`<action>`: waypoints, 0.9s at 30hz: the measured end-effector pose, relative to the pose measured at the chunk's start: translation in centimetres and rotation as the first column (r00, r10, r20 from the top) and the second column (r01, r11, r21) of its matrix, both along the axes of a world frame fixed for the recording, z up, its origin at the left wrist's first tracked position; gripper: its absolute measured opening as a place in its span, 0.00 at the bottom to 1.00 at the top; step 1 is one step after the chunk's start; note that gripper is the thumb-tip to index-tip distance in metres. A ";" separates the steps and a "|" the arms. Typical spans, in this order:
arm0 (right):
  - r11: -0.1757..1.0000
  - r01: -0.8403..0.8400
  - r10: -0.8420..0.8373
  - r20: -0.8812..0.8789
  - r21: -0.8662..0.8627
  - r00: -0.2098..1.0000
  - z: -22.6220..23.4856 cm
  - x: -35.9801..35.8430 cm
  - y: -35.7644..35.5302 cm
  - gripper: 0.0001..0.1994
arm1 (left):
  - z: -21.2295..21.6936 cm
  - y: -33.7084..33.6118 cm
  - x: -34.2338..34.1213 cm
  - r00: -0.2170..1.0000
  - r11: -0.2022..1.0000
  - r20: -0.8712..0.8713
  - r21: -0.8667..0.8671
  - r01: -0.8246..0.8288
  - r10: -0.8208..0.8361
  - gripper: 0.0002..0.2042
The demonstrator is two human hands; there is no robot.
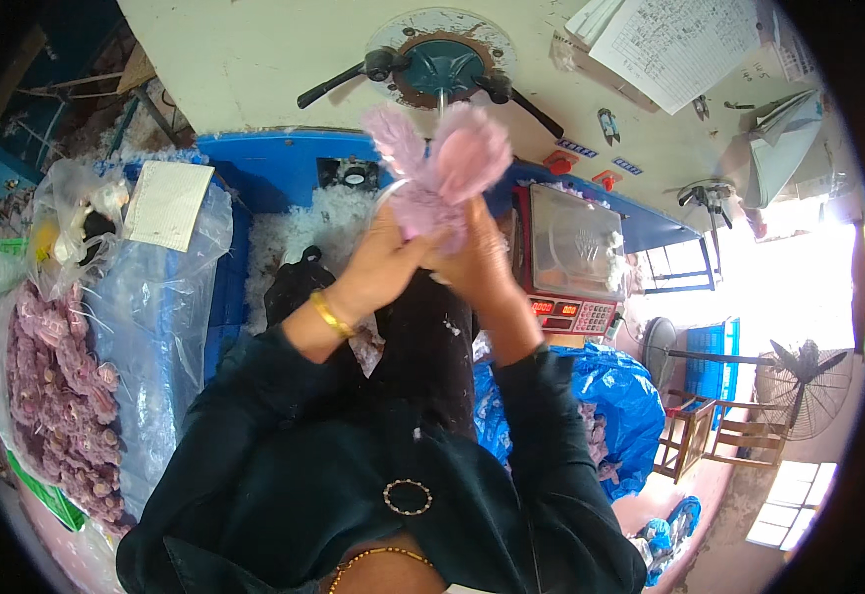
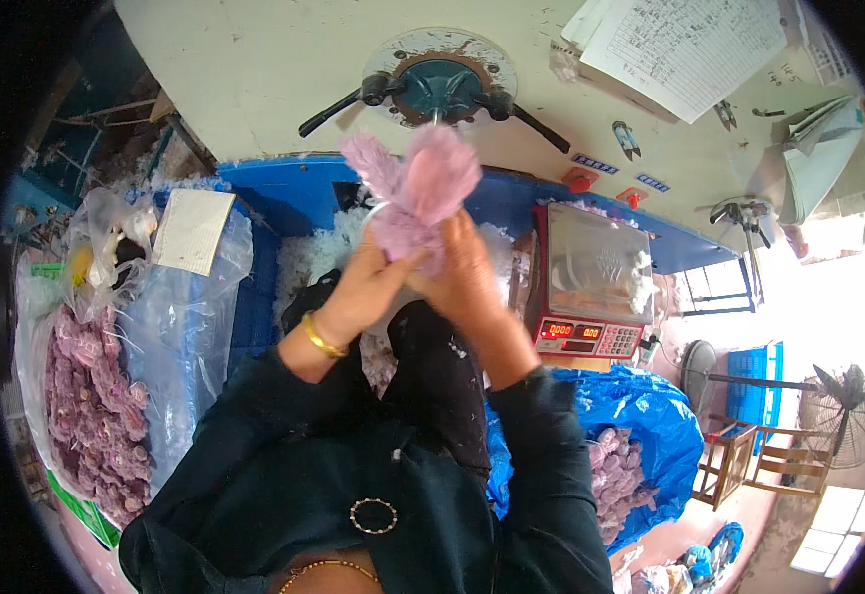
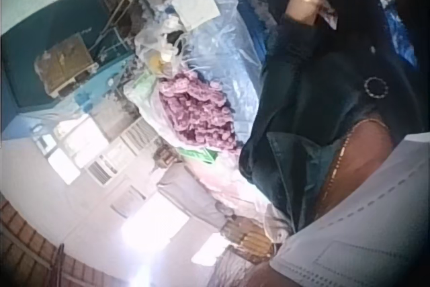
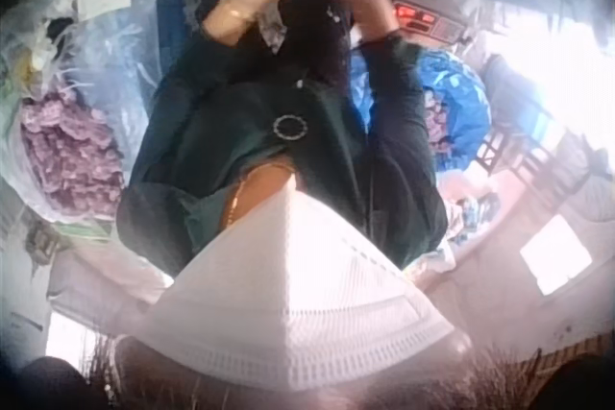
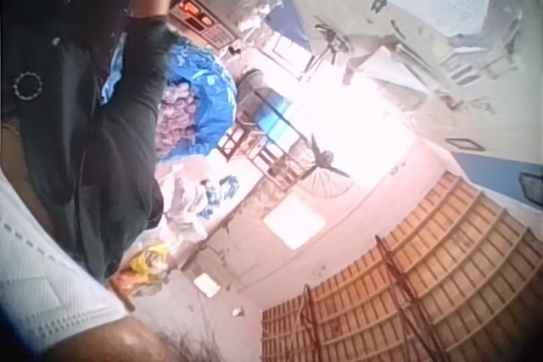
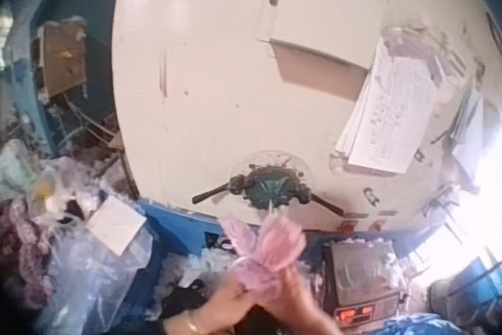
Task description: The person repeatedly stuffs pink fluffy material into small pink plush toys using a rotating spindle. Each stuffed toy is weighed on a digital scale, then placed into a plastic bag. The process is repeated for multiple units.
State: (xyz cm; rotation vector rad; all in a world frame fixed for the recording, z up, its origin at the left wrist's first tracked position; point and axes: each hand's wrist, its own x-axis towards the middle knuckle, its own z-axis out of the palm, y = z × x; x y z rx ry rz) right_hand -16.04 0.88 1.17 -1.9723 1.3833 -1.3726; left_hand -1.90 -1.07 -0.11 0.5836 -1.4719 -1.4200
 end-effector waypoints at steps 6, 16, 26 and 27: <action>1.000 0.012 -0.013 0.026 0.013 1.000 -0.7 2.3 1.8 0.33 | 1.6 1.7 2.8 0.995 0.998 0.085 -0.014 0.059 -0.057 0.30; 0.983 -0.038 -0.036 0.386 0.182 0.922 -0.3 2.7 1.6 0.48 | 3.2 1.2 2.7 0.998 0.994 0.058 0.109 -0.020 0.014 0.32; 0.940 -0.034 -0.210 0.657 0.338 0.724 3.9 1.4 -5.1 0.24 | 7.4 -4.4 0.5 0.985 0.947 0.170 0.317 -0.047 -0.008 0.21; 0.946 -0.043 -0.191 0.663 0.320 0.724 3.3 1.2 -4.9 0.26 | 6.7 -3.8 0.6 0.986 0.956 0.165 0.291 -0.040 -0.009 0.21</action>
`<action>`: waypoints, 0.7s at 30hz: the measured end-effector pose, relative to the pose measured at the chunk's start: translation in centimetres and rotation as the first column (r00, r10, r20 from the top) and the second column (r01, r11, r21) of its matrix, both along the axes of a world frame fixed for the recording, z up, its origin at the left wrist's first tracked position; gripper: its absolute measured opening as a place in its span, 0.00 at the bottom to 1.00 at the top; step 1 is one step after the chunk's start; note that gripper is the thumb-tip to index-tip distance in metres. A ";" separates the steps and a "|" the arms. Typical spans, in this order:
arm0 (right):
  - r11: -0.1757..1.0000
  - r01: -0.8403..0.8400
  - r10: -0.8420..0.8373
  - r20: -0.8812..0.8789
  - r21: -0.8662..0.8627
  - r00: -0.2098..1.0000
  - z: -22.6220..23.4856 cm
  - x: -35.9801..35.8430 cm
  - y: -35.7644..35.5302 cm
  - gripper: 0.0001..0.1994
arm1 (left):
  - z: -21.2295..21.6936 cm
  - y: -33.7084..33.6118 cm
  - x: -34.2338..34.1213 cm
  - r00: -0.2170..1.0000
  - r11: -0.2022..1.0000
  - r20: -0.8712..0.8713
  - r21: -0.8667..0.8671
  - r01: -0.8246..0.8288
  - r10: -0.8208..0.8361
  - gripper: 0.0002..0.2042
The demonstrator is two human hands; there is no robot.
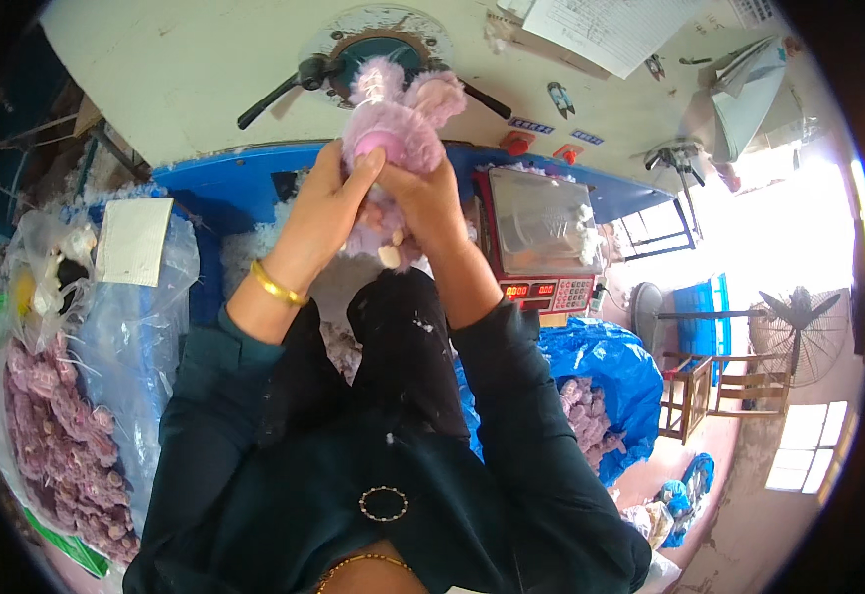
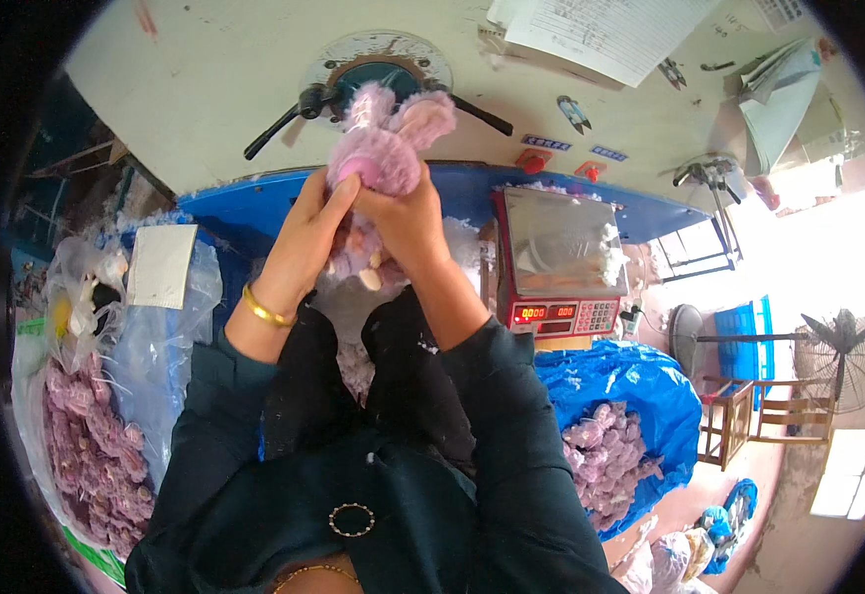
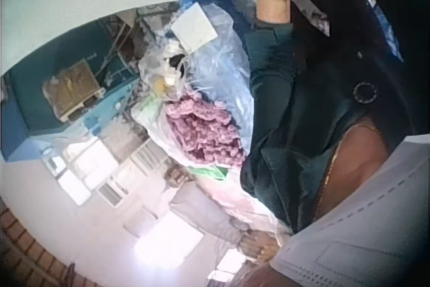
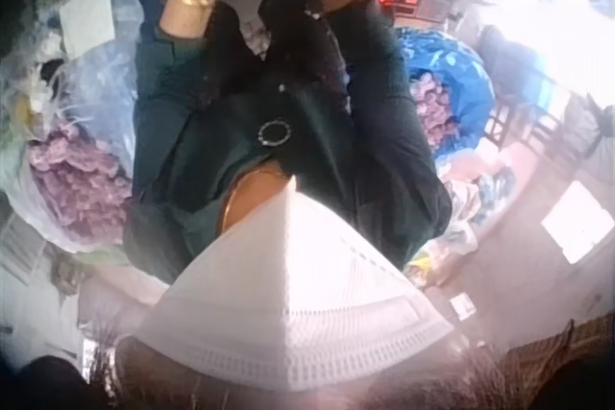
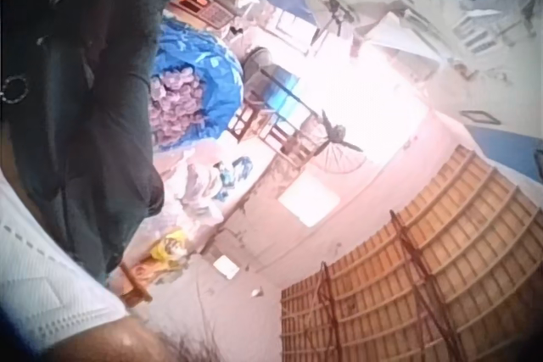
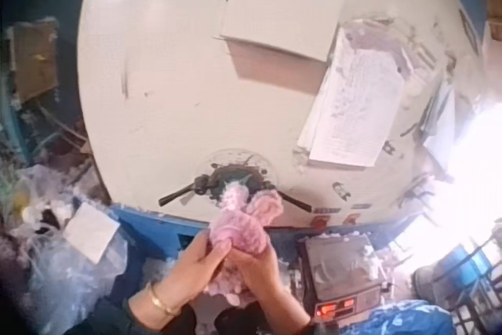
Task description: The person repeatedly stuffs pink fluffy material into small pink plush toys using a rotating spindle. Each stuffed toy is weighed on a digital scale, then placed into a plastic bag. The process is repeated for multiple units.
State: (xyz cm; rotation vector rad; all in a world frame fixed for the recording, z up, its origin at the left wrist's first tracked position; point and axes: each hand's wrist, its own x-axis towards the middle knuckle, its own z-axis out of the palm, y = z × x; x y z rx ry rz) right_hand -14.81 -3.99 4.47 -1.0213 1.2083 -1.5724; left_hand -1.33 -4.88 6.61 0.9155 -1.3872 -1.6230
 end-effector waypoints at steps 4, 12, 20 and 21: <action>0.997 0.008 -0.009 -0.012 -0.080 1.000 -0.5 1.2 4.3 0.33 | -0.9 4.3 0.8 0.998 0.987 0.029 -0.148 -0.056 0.061 0.22; 0.993 -0.082 0.035 -0.475 -0.079 0.880 -3.0 0.0 7.2 0.41 | -6.4 6.1 1.3 0.999 0.923 0.019 -0.382 0.046 -0.041 0.24; 0.991 -0.028 0.096 -0.565 0.127 0.820 -2.7 -7.8 10.6 0.40 | -8.1 8.7 5.4 0.981 0.983 -0.085 -0.075 0.167 -0.173 0.19; 0.922 0.089 0.117 -0.489 0.377 0.864 -2.1 -11.1 10.0 0.36 | -8.5 8.6 6.2 0.989 0.990 -0.036 -0.013 0.140 -0.141 0.17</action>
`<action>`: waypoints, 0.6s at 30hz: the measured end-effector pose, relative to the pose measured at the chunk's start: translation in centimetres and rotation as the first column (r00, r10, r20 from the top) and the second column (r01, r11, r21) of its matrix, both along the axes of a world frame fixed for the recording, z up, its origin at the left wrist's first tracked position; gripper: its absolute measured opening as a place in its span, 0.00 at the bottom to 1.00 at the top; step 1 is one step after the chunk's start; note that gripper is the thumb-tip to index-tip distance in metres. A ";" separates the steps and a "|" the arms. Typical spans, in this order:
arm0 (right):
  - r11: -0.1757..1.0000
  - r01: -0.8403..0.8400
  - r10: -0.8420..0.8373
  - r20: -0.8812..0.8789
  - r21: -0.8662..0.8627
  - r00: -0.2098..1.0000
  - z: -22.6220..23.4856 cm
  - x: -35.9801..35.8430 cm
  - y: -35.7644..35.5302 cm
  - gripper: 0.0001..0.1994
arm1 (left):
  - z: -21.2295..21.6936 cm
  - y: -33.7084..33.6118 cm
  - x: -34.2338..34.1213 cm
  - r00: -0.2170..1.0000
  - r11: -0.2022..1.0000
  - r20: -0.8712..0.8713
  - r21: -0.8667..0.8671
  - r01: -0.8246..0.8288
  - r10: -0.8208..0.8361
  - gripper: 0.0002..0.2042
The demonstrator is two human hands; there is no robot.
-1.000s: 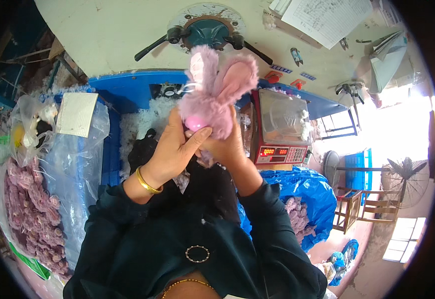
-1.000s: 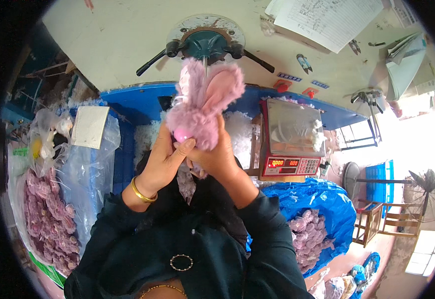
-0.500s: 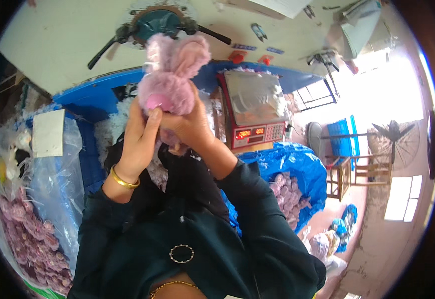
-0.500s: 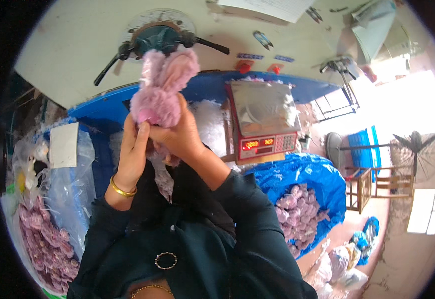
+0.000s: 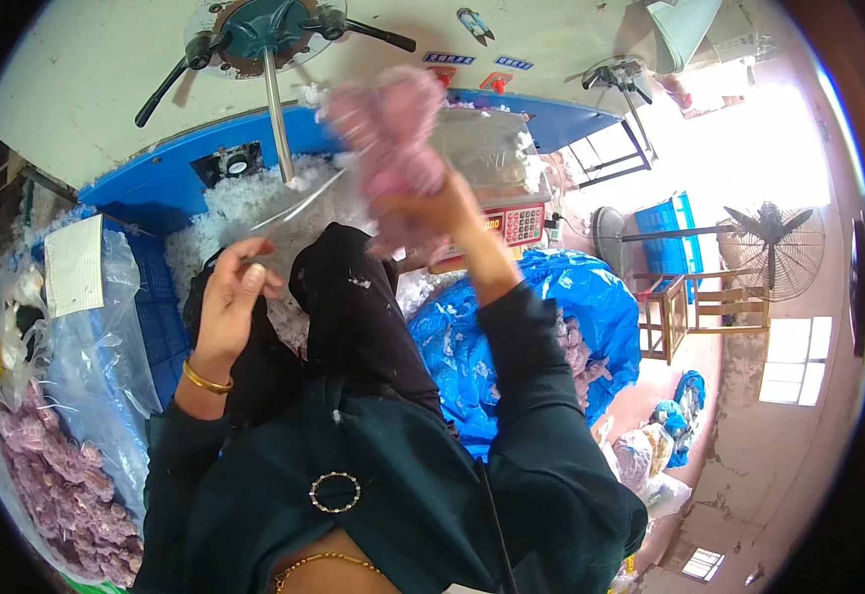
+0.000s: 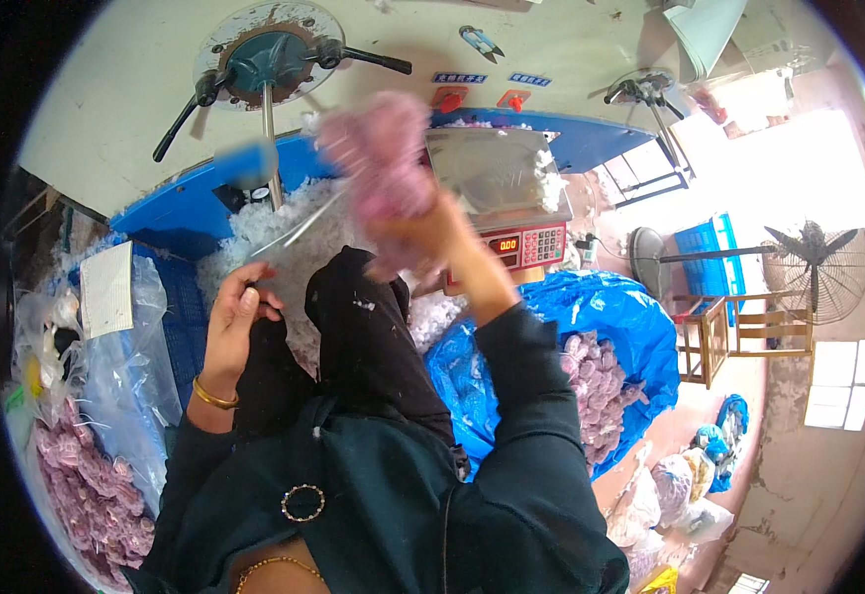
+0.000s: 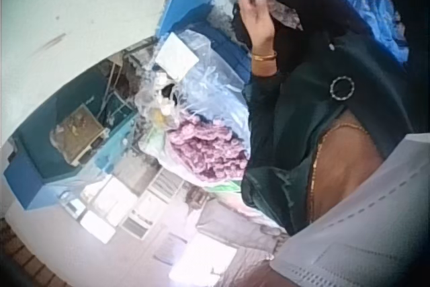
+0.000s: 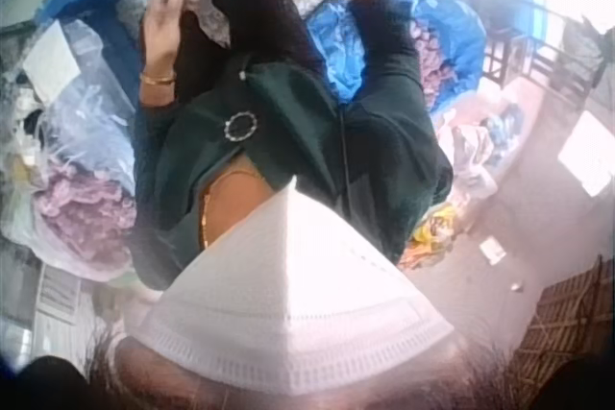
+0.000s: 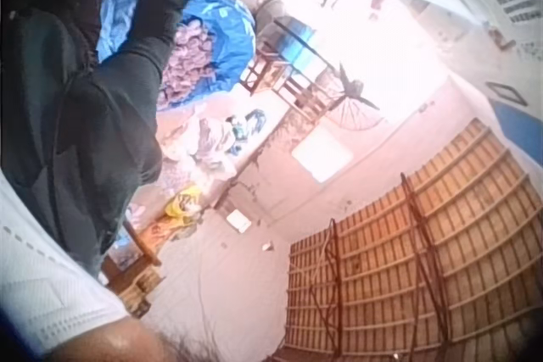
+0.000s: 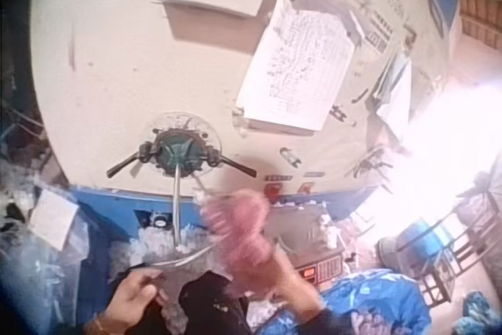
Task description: The person repeatedly stuffs pink fluffy material into small pink plush toys using a rotating spindle. Each stuffed toy is weighed on a digital scale, then placed into a plastic bag. The process is repeated for multiple units.
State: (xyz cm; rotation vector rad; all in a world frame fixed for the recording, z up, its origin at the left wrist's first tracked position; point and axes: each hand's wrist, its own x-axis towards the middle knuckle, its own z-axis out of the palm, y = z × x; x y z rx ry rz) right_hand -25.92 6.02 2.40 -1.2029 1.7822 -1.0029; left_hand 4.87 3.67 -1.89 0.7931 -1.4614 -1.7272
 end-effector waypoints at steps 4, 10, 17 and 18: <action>0.911 0.344 -0.336 -0.077 0.226 0.939 -4.7 -14.5 -1.8 0.35 | -0.5 -0.3 0.5 0.994 0.996 0.109 0.083 -0.013 0.004 0.12; 0.818 0.553 -0.485 -0.327 0.158 0.811 -6.1 -19.8 -0.9 0.37 | -1.2 0.2 1.5 0.990 0.975 0.129 0.219 0.033 -0.062 0.10; 0.505 0.828 -0.850 -0.026 0.243 0.526 -4.8 -27.5 4.6 0.43 | -2.8 0.0 4.1 0.976 0.938 0.194 0.310 -0.154 0.096 0.10; 0.568 0.806 -0.820 0.026 0.165 0.572 -5.0 -26.9 5.3 0.42 | -2.5 0.2 4.3 0.974 0.939 0.200 0.302 -0.165 0.107 0.10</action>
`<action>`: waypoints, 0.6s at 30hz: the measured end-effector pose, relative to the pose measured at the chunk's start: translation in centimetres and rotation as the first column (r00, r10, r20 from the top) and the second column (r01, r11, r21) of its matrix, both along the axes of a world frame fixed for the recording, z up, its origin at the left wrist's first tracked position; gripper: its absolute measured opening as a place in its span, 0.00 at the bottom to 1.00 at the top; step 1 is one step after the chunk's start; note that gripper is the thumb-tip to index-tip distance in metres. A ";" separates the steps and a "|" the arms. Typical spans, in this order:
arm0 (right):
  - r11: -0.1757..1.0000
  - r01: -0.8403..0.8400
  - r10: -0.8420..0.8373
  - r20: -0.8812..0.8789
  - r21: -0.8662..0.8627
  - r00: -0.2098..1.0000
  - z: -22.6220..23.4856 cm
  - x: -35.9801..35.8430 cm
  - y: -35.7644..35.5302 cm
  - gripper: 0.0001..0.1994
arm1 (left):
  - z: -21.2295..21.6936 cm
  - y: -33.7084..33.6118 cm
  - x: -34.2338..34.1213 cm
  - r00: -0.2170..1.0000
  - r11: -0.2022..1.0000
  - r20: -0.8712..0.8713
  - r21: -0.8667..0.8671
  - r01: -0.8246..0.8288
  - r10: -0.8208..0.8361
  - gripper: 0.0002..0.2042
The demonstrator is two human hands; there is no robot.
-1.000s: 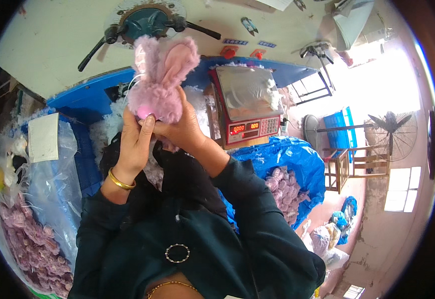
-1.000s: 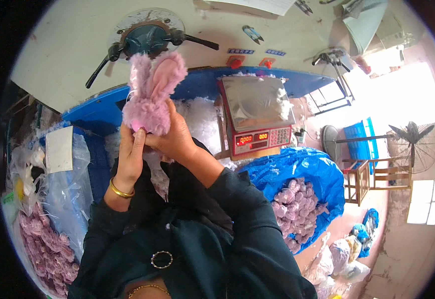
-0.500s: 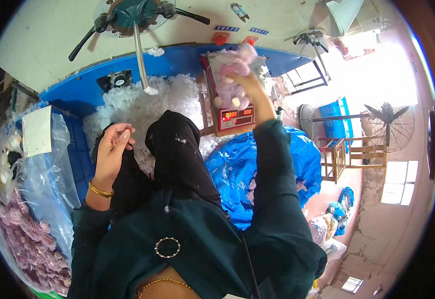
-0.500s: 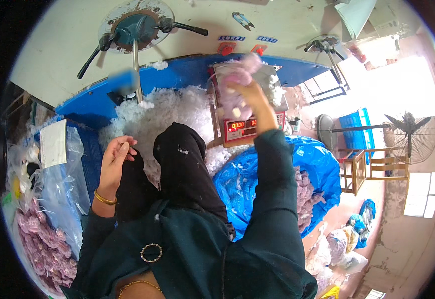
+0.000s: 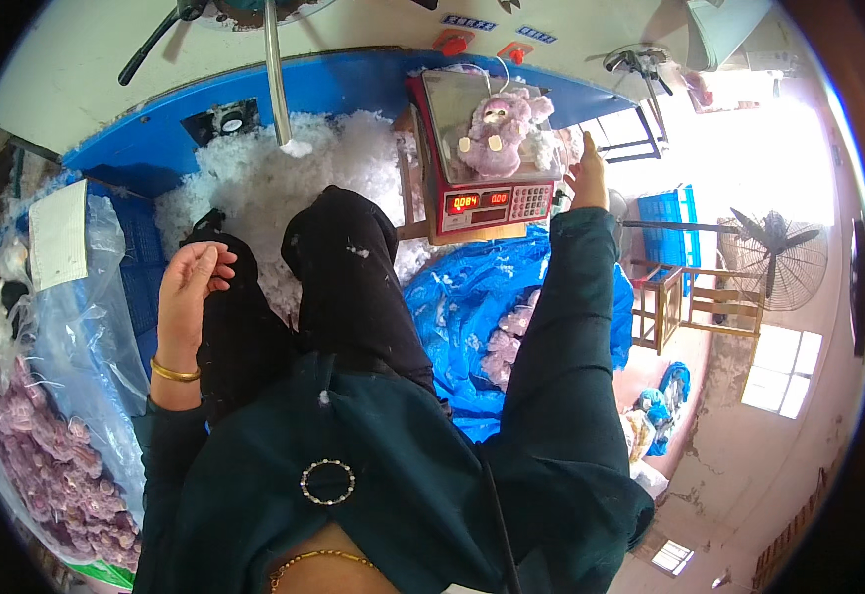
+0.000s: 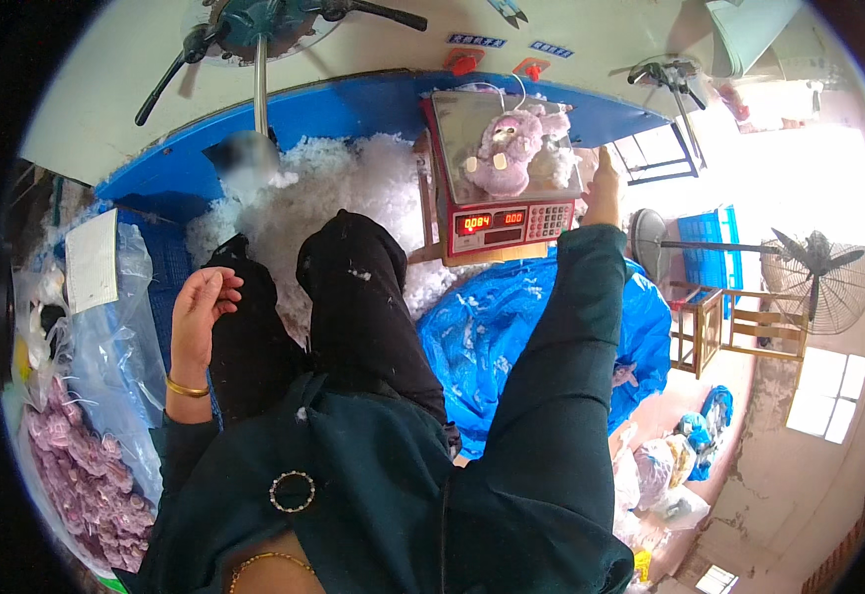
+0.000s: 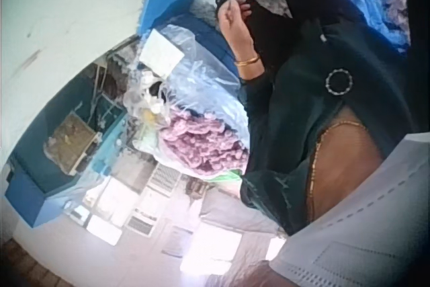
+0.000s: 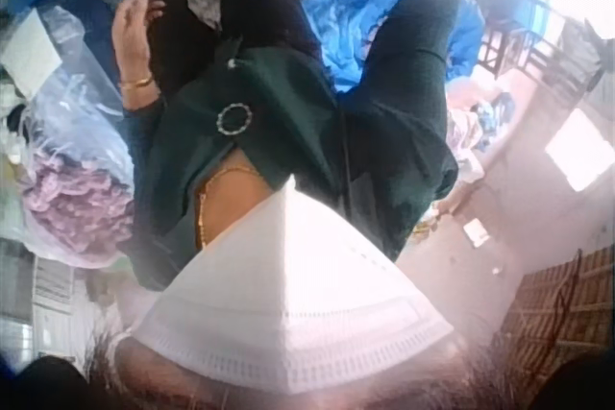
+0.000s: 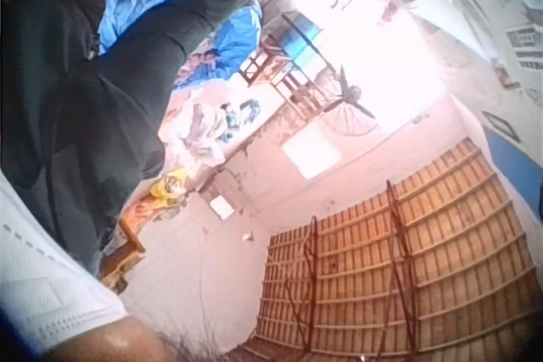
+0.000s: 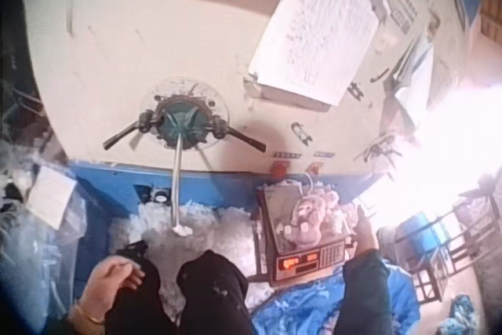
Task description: The person repeatedly stuffs pink fluffy material into small pink plush toys using a rotating spindle. Each stuffed toy is weighed on a digital scale, then placed into a plastic bag. The process is repeated for multiple units.
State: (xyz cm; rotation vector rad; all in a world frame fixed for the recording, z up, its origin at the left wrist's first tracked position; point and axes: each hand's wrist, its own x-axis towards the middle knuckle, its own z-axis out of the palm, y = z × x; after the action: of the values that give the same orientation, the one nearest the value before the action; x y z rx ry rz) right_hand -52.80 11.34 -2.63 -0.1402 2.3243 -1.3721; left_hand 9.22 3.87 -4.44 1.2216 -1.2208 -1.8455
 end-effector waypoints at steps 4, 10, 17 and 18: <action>0.958 -0.285 0.281 0.092 0.028 0.955 1.7 7.3 -3.9 0.42 | -0.1 0.4 -0.9 1.000 1.000 -0.006 -0.025 -0.011 0.011 0.10; 0.551 -0.721 0.831 -0.196 0.420 0.521 -0.8 18.6 -9.3 0.37 | 1.2 1.4 -4.2 0.983 0.987 -0.103 -0.064 0.149 -0.155 0.08; -0.023 -0.917 0.794 -0.551 0.398 -0.258 4.8 33.9 -0.7 0.28 | -1.2 3.0 -4.2 0.911 0.363 0.401 -0.838 0.407 -0.094 0.13; -0.003 -0.895 0.787 -0.551 0.446 -0.277 4.5 33.4 -0.2 0.27 | 1.4 3.6 -4.1 0.943 0.634 0.246 -0.697 0.333 -0.224 0.14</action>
State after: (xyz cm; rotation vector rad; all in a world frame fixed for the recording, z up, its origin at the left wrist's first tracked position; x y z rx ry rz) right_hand -19.41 11.09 1.86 -2.3554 1.4637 -0.5236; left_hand 5.12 7.47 -3.09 0.7139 -2.0644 -1.2086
